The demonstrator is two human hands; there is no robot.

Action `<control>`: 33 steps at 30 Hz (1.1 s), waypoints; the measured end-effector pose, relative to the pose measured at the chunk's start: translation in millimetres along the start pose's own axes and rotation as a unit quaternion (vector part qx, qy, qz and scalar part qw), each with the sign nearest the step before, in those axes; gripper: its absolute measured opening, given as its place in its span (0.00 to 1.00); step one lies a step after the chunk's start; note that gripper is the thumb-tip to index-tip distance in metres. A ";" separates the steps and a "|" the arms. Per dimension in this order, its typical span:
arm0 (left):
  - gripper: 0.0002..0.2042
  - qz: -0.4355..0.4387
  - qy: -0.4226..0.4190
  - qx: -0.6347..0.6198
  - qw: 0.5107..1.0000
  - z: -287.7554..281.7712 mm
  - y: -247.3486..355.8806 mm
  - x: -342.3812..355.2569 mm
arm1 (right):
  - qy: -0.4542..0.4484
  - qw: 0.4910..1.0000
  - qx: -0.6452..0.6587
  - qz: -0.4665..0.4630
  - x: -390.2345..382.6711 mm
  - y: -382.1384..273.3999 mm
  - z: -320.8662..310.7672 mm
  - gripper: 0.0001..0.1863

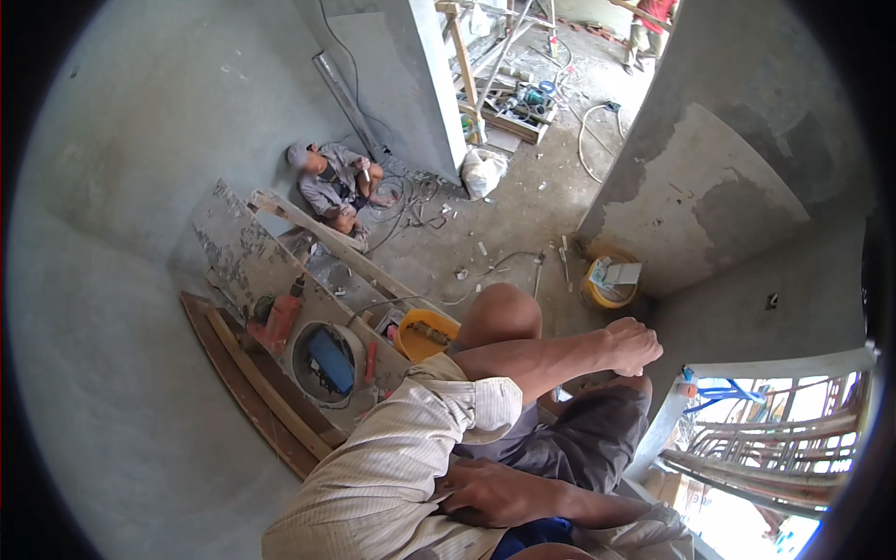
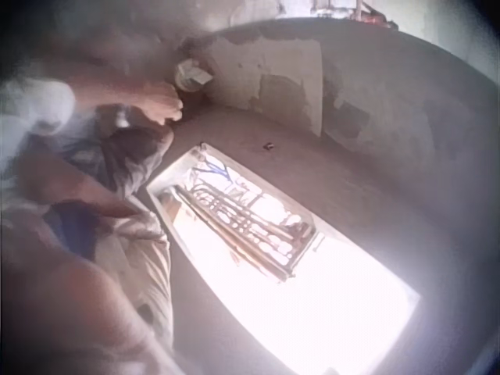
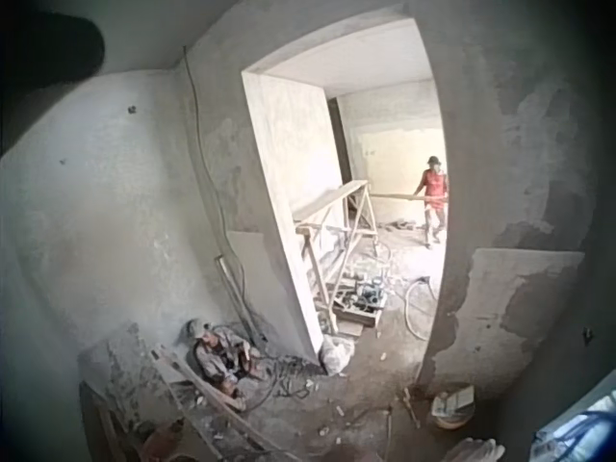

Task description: Holding a drill and working on a wall at a construction site.

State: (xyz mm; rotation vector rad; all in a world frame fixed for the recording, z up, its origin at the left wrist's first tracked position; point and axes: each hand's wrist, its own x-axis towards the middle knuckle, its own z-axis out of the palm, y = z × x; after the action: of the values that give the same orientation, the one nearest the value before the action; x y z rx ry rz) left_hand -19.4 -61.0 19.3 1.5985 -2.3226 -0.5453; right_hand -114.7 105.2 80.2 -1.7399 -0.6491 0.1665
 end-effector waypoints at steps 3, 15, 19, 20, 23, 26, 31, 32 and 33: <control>0.15 -0.020 -0.015 -0.011 1.000 -4.5 -4.2 -5.4 | 0.026 1.000 0.017 0.004 -2.8 -11.0 -15.0 0.09; 0.12 -0.014 0.063 -0.237 0.969 -13.1 -2.3 -0.6 | 0.691 0.711 0.029 0.127 -90.9 9.5 -80.6 0.06; 0.09 -0.036 0.105 -0.309 0.945 -9.4 0.0 4.2 | 0.731 0.657 -0.102 0.155 -125.7 25.9 -92.9 0.06; 0.08 -0.045 0.121 -0.337 0.933 -10.1 0.6 5.8 | 0.748 0.623 -0.156 0.170 -131.5 28.5 -93.8 0.06; 0.09 -0.041 0.118 -0.434 0.892 -10.1 1.0 12.0 | 0.755 0.572 -0.241 0.213 -162.4 40.7 -96.9 0.06; 0.10 -0.028 0.063 -0.540 0.839 -23.6 6.7 9.0 | 0.771 0.539 -0.242 0.238 -173.4 43.8 -98.8 0.07; 0.11 -0.008 0.063 -0.533 0.844 -20.5 7.9 7.6 | 0.789 0.538 -0.179 0.236 -164.0 35.7 -101.7 0.07; 0.13 -0.015 0.068 -0.529 0.846 -19.9 8.2 8.8 | 0.789 0.537 -0.180 0.236 -166.9 36.0 -101.5 0.07; 0.15 -0.022 0.072 -0.524 0.849 -19.4 8.4 10.0 | 0.783 0.554 -0.165 0.231 -171.5 37.4 -101.2 0.07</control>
State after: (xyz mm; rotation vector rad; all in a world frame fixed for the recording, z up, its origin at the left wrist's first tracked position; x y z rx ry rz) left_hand -21.8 -70.6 40.6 1.0572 -1.3793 -1.3371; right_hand -200.6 -72.6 34.8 -1.5982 1.1913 -1.1479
